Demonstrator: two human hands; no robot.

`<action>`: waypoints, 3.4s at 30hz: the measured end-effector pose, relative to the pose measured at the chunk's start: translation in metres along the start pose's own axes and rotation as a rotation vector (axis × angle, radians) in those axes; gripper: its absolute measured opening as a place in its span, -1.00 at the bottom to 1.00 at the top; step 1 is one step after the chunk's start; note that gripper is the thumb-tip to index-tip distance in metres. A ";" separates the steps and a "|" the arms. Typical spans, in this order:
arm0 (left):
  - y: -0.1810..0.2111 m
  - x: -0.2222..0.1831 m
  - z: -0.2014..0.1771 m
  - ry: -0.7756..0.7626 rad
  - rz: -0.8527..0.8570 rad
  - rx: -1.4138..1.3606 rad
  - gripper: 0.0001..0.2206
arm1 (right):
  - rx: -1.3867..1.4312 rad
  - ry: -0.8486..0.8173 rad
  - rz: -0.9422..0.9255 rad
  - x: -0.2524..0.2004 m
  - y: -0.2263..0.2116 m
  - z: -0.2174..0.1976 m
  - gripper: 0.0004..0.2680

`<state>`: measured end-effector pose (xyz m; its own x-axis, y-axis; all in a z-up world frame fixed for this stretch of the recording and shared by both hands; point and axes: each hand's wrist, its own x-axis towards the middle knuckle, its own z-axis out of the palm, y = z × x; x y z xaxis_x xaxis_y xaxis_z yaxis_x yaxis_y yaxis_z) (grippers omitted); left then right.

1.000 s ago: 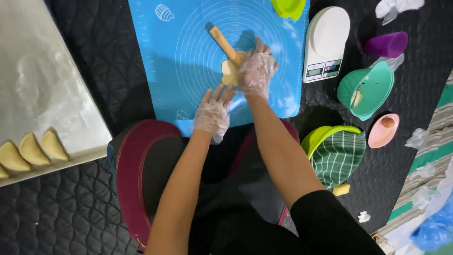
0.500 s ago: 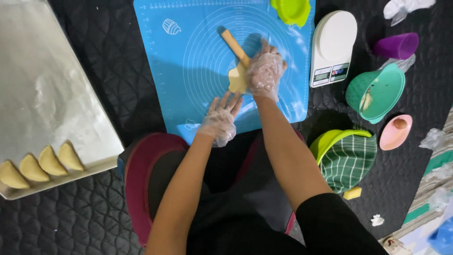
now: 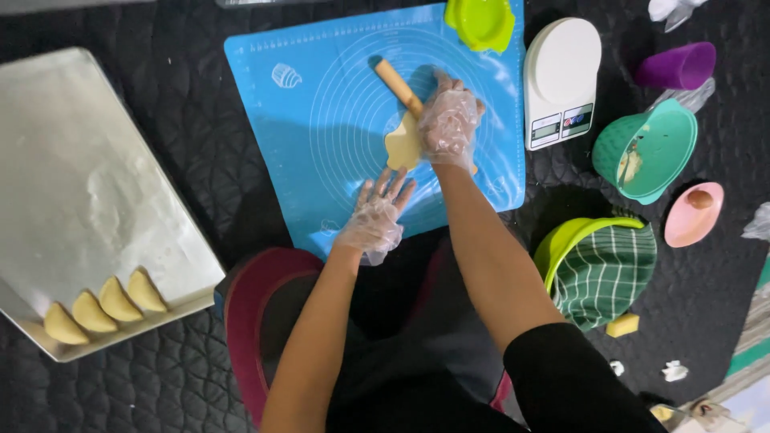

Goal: A person wearing gloves uses a wooden rolling pin to flatten and shape a small piece of dough on a silicone mat.

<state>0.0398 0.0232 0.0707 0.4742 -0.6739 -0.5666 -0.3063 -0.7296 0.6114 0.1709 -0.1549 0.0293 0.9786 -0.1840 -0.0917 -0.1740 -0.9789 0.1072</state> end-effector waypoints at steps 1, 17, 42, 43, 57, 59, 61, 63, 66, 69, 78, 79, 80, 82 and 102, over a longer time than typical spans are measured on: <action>0.000 0.001 0.001 -0.001 -0.003 0.011 -0.18 | -0.003 -0.083 0.003 0.001 0.000 -0.005 -0.65; 0.017 0.011 -0.020 -0.189 -0.125 0.089 -0.02 | -0.023 -0.370 0.083 0.009 -0.002 -0.027 -0.62; -0.008 0.018 0.056 0.163 -0.080 0.420 0.02 | 0.388 0.097 0.062 -0.038 0.017 0.026 -0.63; -0.017 0.026 0.064 0.189 -0.071 0.259 -0.13 | 0.370 0.070 0.128 -0.043 0.018 0.030 -0.65; -0.080 0.072 0.075 0.555 -0.129 0.343 -0.51 | 0.174 0.397 -0.234 -0.095 0.030 0.086 -0.78; -0.078 0.065 0.057 0.663 0.016 0.141 -0.45 | -0.026 0.384 -0.005 -0.104 0.005 0.060 -0.60; -0.067 0.057 0.041 0.613 -0.008 0.191 -0.42 | -0.056 0.229 0.020 -0.092 -0.012 -0.006 -0.65; -0.059 0.051 0.034 0.543 -0.027 0.242 -0.39 | -0.085 0.057 0.056 -0.078 -0.016 -0.032 -0.66; -0.058 0.055 0.026 0.694 0.071 0.160 -0.47 | 0.207 -0.036 0.305 -0.052 -0.006 -0.006 -0.64; -0.062 0.069 0.017 0.831 0.154 0.057 -0.58 | 0.136 0.073 0.259 -0.036 0.000 0.006 -0.65; -0.063 0.068 0.004 0.837 0.086 -0.081 -0.70 | 0.017 0.138 0.209 -0.012 0.005 0.040 -0.57; -0.065 0.071 0.007 0.917 0.076 -0.071 -0.69 | 0.068 0.082 0.217 -0.007 0.000 0.024 -0.60; -0.066 0.072 0.012 0.994 0.062 -0.063 -0.66 | 0.119 0.020 0.223 -0.004 -0.005 0.009 -0.63; -0.063 0.072 0.012 0.976 0.016 -0.119 -0.64 | -0.085 -0.013 0.131 0.005 -0.001 0.014 -0.62; -0.030 0.078 -0.022 0.678 -0.121 -0.689 -0.89 | 0.751 -0.186 0.399 -0.089 0.033 -0.070 -0.75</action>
<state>0.1044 -0.0052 0.0207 0.9112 -0.2314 -0.3409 0.2241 -0.4160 0.8813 0.0858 -0.1641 0.1106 0.8067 -0.4730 -0.3542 -0.5906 -0.6259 -0.5094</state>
